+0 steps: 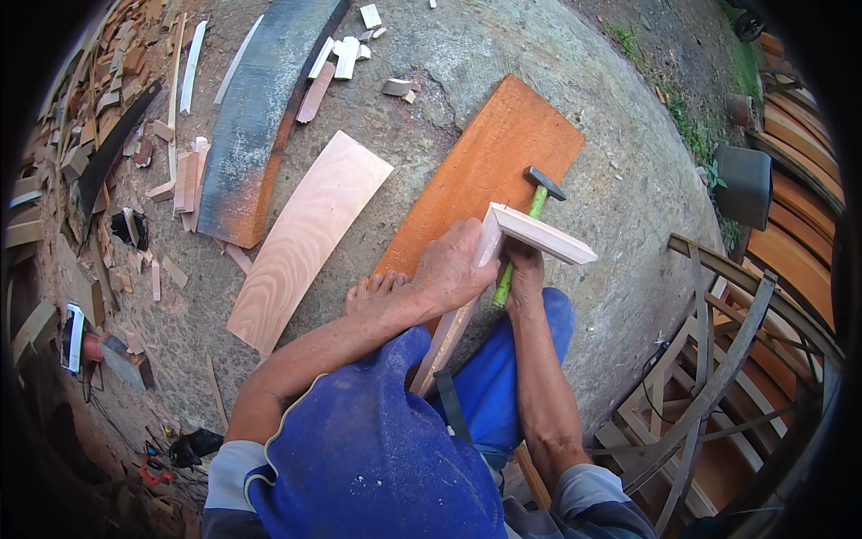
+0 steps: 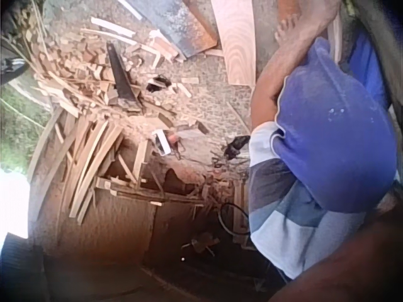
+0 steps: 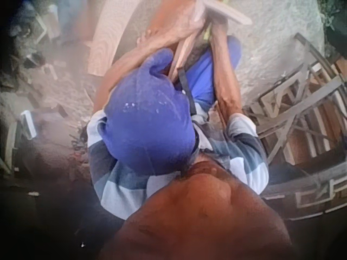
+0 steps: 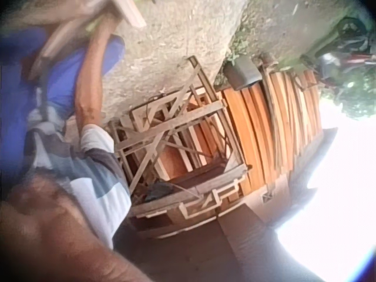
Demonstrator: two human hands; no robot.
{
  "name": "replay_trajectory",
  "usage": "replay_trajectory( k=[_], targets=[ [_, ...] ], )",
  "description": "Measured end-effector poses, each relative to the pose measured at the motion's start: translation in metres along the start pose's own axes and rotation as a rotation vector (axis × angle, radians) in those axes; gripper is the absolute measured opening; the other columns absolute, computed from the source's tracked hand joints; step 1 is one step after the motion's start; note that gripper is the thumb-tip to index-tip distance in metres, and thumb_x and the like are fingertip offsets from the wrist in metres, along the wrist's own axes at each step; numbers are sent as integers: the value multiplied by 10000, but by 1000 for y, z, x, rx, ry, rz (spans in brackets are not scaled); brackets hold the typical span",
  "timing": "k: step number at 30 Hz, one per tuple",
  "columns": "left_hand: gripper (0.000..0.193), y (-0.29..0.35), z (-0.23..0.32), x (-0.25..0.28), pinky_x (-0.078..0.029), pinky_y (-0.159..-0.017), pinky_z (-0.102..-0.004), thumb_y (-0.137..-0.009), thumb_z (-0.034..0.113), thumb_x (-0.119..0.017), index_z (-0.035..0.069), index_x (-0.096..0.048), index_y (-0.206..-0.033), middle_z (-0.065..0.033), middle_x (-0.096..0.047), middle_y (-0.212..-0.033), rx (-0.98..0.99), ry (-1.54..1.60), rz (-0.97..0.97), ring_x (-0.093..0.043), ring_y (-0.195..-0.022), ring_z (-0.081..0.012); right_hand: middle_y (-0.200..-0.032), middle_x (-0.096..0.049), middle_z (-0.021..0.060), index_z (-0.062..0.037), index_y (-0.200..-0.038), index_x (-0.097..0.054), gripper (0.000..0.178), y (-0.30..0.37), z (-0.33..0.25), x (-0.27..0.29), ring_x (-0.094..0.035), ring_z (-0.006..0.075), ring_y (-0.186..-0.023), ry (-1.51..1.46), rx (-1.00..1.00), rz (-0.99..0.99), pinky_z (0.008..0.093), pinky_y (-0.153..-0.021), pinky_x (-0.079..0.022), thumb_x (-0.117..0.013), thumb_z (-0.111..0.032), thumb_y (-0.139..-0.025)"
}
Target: The person sits on the floor and assembles small wooden pieces into a frame-like structure. They use a hammer to drive nails into the joints, repeatedly adjusting the pieces to ensure alignment.
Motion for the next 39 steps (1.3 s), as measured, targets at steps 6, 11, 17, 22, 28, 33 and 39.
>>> replay_trajectory(
  k=[6,11,17,22,28,33,39],
  targets=[
    [380,-6,6,-1,-515,-778,-550,-829,260,-729,6,-496,-989,-243,-612,-959,-30,-19,45,-657,-895,-468,-1296,-665,129,24,-1361,-581,489,-2,-4,-3,-670,249,-1163,22,22,-7,393,-1036,-545,-763,-37,-911],
    [398,-5,-3,6,-508,-785,-547,-857,295,-750,19,-505,-1008,-242,-626,-965,6,-1,11,-659,-908,-470,-1252,-676,115,14,-1341,-598,446,-1,-5,-5,-680,234,-1116,45,23,24,372,-979,-562,-732,-8,-917],
    [452,-9,-21,10,-526,-870,-500,-896,296,-755,31,-556,-1203,-239,-681,-1112,118,119,-78,-684,-1050,-433,-1085,-706,54,-30,-1280,-654,329,12,-12,-13,-684,129,-825,196,53,76,254,-634,-536,-697,-39,-954],
    [497,-11,-2,21,-524,-871,-564,-914,326,-706,-13,-525,-1228,-304,-689,-1036,-80,164,57,-674,-1006,-510,-1156,-693,68,-31,-1323,-604,373,14,-9,-23,-684,135,-930,222,40,59,268,-746,-557,-707,-72,-967],
    [509,-29,-1,41,-524,-972,-480,-913,193,-690,21,-532,-1366,-260,-677,-1237,113,51,43,-669,-1155,-444,-1261,-667,97,-37,-1294,-522,361,17,-42,-7,-671,161,-1102,339,127,189,333,-943,-562,-700,-107,-988],
    [548,-46,-19,48,-503,-1031,-438,-943,207,-716,5,-522,-1414,-223,-680,-1289,58,50,-44,-655,-1223,-358,-1343,-622,141,-40,-1323,-481,390,22,-86,10,-661,198,-1122,385,275,247,365,-1019,-541,-681,-76,-990],
    [492,-52,-40,-5,-472,-1077,-370,-999,198,-732,24,-555,-1423,-81,-654,-1357,74,513,-461,-580,-1258,-180,-1388,-607,157,-35,-1324,-476,414,26,-103,1,-626,224,-1195,335,485,74,403,-1080,-500,-668,-11,-959]
  ],
)
Point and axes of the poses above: each hand's wrist, its own y-axis away from the middle knuckle, its own x-axis out of the back of the hand, z = x × y, the point moved 7 cm from there along -y, towards the middle knuckle
